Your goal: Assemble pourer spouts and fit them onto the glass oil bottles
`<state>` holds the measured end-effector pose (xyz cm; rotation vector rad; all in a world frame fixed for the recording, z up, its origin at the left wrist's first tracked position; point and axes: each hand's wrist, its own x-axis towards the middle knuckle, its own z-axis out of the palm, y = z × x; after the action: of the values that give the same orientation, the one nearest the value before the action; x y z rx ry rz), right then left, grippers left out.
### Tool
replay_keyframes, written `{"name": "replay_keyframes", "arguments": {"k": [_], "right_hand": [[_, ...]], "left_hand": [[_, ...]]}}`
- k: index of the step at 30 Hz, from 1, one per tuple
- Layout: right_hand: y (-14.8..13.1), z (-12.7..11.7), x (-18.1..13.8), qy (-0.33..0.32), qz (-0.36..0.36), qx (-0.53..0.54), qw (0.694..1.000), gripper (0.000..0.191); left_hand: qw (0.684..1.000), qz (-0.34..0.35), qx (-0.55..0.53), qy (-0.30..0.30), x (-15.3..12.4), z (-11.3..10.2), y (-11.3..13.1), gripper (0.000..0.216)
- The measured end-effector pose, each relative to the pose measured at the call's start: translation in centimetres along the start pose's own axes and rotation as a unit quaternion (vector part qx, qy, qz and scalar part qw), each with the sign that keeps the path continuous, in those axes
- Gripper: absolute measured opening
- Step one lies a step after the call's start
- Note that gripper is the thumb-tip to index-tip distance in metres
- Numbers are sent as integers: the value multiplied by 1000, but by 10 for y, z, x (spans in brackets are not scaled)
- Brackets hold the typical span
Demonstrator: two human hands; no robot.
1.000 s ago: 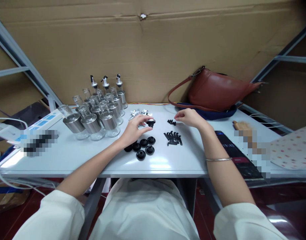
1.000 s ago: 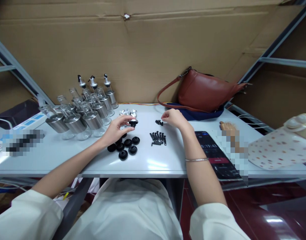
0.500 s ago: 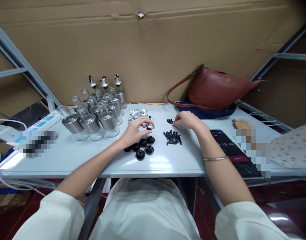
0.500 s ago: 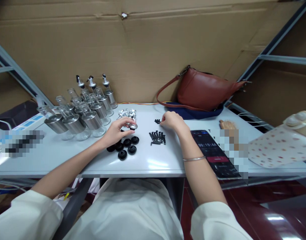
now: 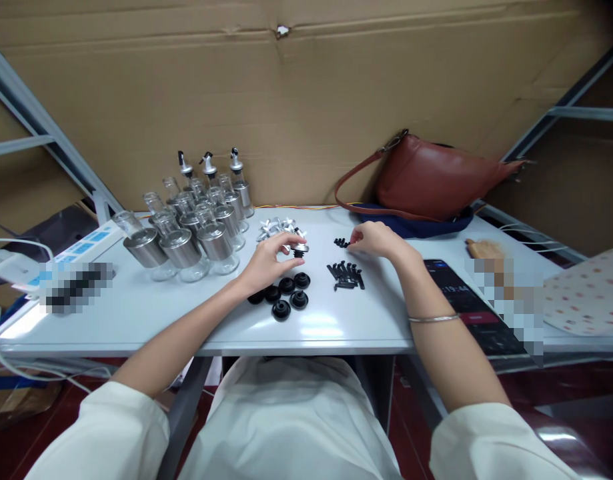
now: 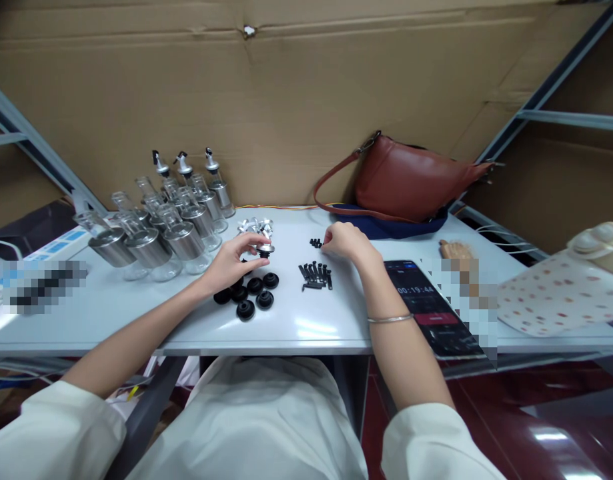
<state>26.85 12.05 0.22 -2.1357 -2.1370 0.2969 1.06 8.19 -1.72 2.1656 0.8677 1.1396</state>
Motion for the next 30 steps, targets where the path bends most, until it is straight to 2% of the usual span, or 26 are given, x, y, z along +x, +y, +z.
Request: {"name": "replay_keyframes", "arguments": {"k": [4, 10, 16, 19, 21, 25, 28, 30], "right_hand": [[9, -10, -2, -38, -36, 51, 997, 16], [18, -21, -12, -247, -86, 122, 958, 26], [16, -15, -10, -281, -69, 114, 950, 19], [18, -20, -13, -279, -81, 154, 944, 17], [17, -25, -18, -263, -103, 220, 934, 18], [1, -31, -28, -173, -171, 411, 878, 28], [-17, -23, -28, -90, -207, 475, 850, 32], [-28, -15, -25, -53, -221, 508, 831, 34]], "left_hand": [[1000, 1, 3, -1, 0, -1, 2, 28], [1000, -6, 14, -9, 0, -1, 4, 27], [1000, -16, 23, -14, 0, -1, 6, 27], [999, -25, 20, -17, -1, -2, 7, 27], [999, -33, 11, -17, -1, -2, 7, 29], [999, -26, 1, -42, -1, -2, 7, 26], [998, -8, -15, -66, -1, -2, 7, 27], [996, -3, -48, -71, -2, -1, 6, 39]]}}
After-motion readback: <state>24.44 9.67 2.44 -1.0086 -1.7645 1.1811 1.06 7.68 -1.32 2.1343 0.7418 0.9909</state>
